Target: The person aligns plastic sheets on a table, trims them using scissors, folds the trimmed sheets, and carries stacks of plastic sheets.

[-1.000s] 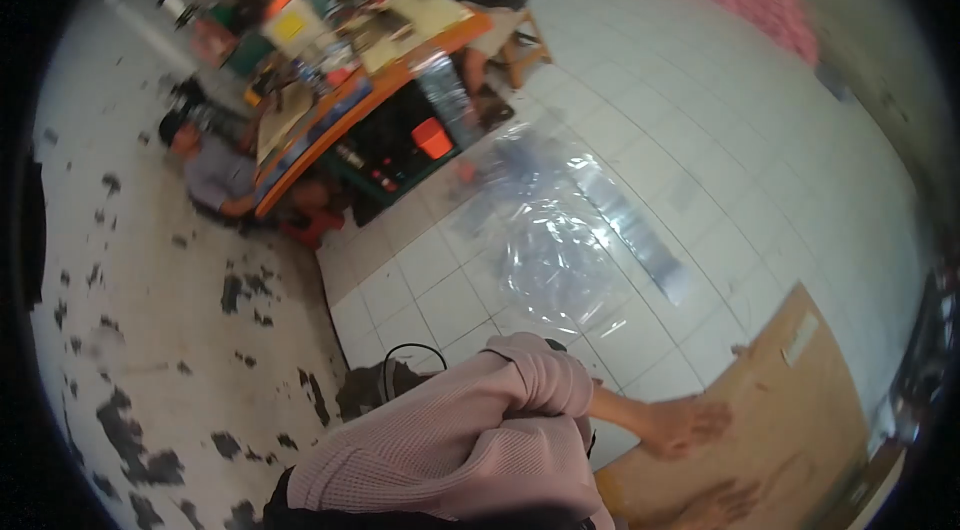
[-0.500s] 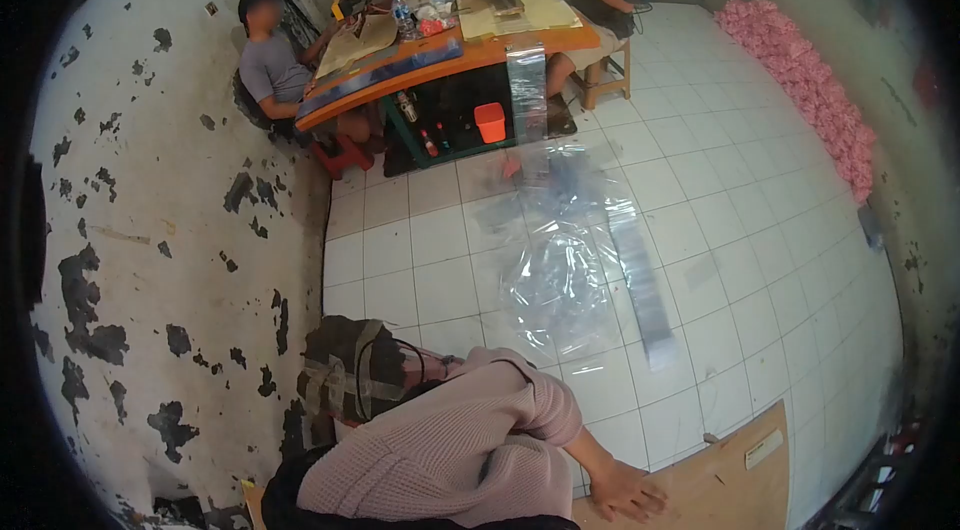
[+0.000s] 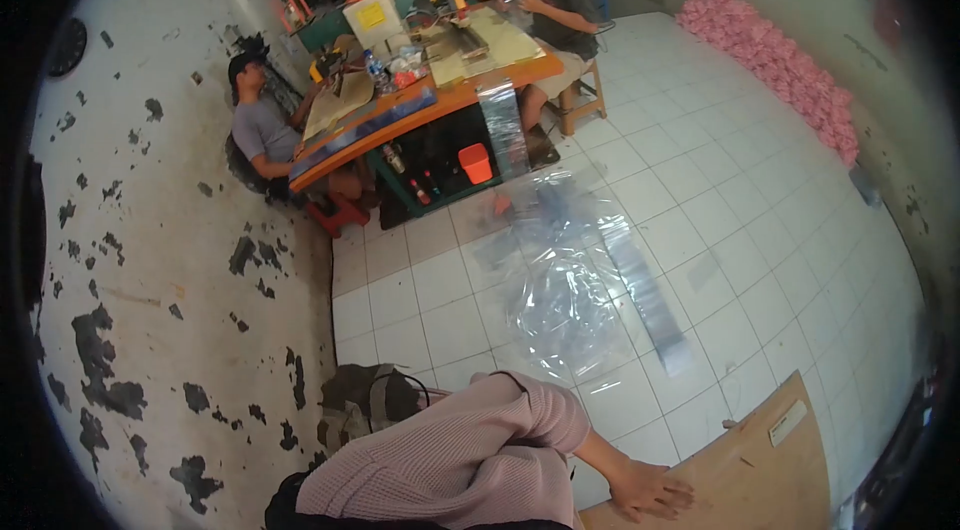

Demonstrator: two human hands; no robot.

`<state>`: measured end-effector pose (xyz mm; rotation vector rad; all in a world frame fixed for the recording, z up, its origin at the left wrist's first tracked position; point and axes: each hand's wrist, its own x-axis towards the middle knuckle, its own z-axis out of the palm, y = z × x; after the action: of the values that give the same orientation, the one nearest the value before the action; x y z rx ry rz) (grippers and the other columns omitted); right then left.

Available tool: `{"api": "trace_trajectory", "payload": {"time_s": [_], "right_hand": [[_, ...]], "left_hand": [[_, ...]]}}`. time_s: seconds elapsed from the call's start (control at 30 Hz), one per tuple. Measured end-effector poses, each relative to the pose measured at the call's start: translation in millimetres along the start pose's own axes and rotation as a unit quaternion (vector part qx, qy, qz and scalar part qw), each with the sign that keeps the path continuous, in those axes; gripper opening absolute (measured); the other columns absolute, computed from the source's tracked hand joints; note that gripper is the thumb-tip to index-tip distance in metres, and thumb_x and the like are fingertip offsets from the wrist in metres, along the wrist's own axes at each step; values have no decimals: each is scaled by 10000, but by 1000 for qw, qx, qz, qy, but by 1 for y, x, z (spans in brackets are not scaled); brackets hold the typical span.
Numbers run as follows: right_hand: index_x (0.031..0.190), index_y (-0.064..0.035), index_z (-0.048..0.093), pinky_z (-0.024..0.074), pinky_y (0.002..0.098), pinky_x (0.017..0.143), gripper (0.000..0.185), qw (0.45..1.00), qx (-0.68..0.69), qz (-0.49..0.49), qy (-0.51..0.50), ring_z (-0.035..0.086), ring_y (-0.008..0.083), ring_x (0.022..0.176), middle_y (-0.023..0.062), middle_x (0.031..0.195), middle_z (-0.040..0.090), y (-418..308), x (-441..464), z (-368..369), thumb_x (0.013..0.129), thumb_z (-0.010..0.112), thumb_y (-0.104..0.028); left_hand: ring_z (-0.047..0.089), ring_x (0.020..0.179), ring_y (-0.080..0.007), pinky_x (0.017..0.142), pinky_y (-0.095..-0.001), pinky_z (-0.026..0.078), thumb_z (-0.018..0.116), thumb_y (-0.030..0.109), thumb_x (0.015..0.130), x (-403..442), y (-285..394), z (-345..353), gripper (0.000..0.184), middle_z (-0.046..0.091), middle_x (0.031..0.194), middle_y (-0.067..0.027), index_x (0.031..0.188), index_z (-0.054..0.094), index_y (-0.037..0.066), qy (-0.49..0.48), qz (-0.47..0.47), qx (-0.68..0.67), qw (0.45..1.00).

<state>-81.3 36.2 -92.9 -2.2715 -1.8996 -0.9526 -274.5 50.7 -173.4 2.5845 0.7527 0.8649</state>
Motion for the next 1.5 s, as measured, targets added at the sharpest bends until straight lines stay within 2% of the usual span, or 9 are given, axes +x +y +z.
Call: {"api": "trace_trajectory", "payload": {"time_s": [0.03, 0.17, 0.23, 0.43, 0.53, 0.73, 0.83, 1.3, 1.5], "right_hand": [[1241, -85, 484, 346, 483, 936, 431, 1000, -23, -15, 5, 457, 342, 1137, 161, 1243, 493, 0, 0, -5, 881, 482, -321], [1288, -144, 438, 342, 532, 912, 498, 991, 100, 75, -37, 433, 387, 1143, 158, 1273, 461, 7, 0, 13, 882, 404, -431], [1299, -152, 421, 342, 532, 912, 508, 992, 88, 79, -52, 430, 380, 1150, 155, 1283, 452, 7, -2, 11, 884, 387, -442], [1334, -177, 371, 340, 531, 912, 538, 990, 53, 87, -102, 420, 358, 1170, 146, 1310, 427, 5, -1, -4, 889, 339, -477], [1354, -192, 334, 339, 536, 908, 567, 985, 90, 97, -110, 411, 333, 1190, 135, 1341, 395, 10, -5, 4, 882, 324, -506], [1357, -237, 325, 348, 553, 883, 560, 988, 71, 93, -97, 399, 310, 1206, 125, 1351, 385, 11, -7, 10, 879, 315, -529], [1358, -244, 323, 358, 545, 873, 562, 990, 62, 78, -100, 406, 309, 1199, 124, 1341, 395, 14, -8, 12, 878, 315, -535], [1351, -241, 339, 359, 520, 883, 564, 992, 58, 76, -84, 416, 291, 1192, 105, 1327, 414, 14, -10, 22, 871, 336, -537], [1308, -168, 398, 342, 531, 893, 553, 998, 31, 46, -9, 411, 344, 1166, 139, 1310, 417, 15, -13, 23, 864, 396, -497]], "left_hand": [[203, 1290, -422, 801, -586, 407, 506, 481, 763, 0, 4, -8, 661, 241, 1399, -218, 1270, 410, 68, -20, -15, -16, 1000], [208, 1296, -413, 752, -578, 399, 495, 391, 776, 2, 15, -12, 649, 202, 1418, -206, 1304, 320, 57, 6, -20, 28, 999], [208, 1298, -410, 722, -561, 406, 488, 383, 780, 0, 15, -1, 643, 188, 1426, -200, 1307, 309, 61, 48, -17, 69, 996], [206, 1303, -402, 719, -555, 397, 432, 427, 815, 1, 20, -15, 634, 168, 1438, -192, 1320, 299, 69, -27, -45, 29, 998], [198, 1310, -390, 713, -540, 400, 405, 435, 832, 2, 19, -14, 625, 157, 1443, -186, 1324, 296, 67, 2, -14, 96, 995], [194, 1314, -384, 714, -529, 401, 405, 405, 839, 3, 23, -23, 602, 151, 1447, -181, 1323, 299, 62, -44, -42, 52, 997], [191, 1312, -392, 722, -531, 407, 429, 381, 828, 1, 20, -16, 598, 153, 1444, -188, 1316, 309, 56, -15, -23, 61, 998], [177, 1306, -421, 811, -569, 396, 378, 401, 843, 5, 24, -28, 614, 169, 1426, -217, 1330, 283, 40, -65, -38, 24, 997], [194, 1298, -426, 851, -579, 371, 428, 387, 820, 4, 22, -22, 617, 182, 1420, -220, 1318, 307, 43, -44, -31, 22, 998]]}}
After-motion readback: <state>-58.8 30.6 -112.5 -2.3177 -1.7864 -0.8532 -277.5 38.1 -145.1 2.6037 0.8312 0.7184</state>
